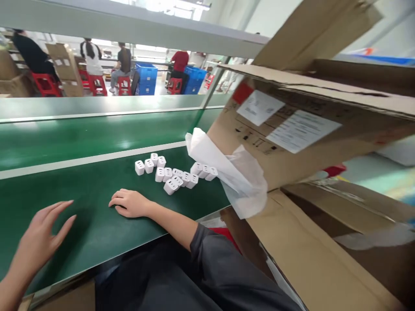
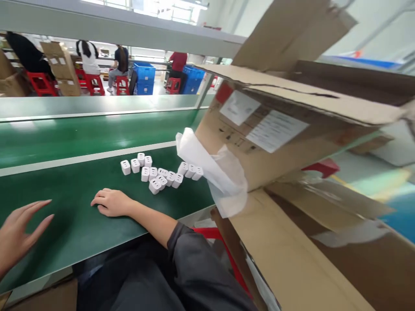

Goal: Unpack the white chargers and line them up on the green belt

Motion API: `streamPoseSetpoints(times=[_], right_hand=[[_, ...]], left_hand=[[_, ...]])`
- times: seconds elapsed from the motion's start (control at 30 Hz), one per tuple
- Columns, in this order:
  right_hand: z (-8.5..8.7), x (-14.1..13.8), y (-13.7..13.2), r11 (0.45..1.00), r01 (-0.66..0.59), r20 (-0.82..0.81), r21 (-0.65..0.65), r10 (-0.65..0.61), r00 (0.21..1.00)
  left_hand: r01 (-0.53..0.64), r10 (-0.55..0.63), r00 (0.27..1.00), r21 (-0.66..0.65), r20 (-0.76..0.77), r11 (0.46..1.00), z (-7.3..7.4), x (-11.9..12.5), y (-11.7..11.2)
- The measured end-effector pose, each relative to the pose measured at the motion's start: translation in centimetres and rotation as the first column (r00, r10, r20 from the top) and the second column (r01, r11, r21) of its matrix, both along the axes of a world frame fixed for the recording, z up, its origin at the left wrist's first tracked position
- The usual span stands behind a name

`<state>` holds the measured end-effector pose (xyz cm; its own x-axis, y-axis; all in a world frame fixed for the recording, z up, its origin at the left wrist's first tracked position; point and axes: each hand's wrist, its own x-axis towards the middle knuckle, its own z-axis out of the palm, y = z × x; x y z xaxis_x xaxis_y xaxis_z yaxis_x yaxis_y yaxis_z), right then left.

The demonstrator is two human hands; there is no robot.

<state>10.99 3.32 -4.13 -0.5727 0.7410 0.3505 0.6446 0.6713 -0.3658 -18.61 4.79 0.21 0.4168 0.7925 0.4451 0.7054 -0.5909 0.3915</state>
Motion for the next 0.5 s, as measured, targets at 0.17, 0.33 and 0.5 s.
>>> streamPoseSetpoints(times=[0.17,0.33,0.5], right_hand=[[0.5,1.5,0.6,0.993,0.114,0.016,0.030,-0.115,0.993],[0.8,2.6,0.5,0.975,0.220,-0.029,0.019,-0.219,0.975],[2.9,4.0,-0.5,0.966,0.249,-0.253,0.069,-0.224,0.941]], left_hand=[[0.290,-0.286,0.954,-0.037,0.095,0.956,-0.9,14.9,6.8],[0.412,-0.330,0.876,-0.192,0.352,0.891,-3.5,23.3,10.7],[0.466,-0.423,0.878,-0.206,0.222,0.860,-4.3,26.1,11.5]])
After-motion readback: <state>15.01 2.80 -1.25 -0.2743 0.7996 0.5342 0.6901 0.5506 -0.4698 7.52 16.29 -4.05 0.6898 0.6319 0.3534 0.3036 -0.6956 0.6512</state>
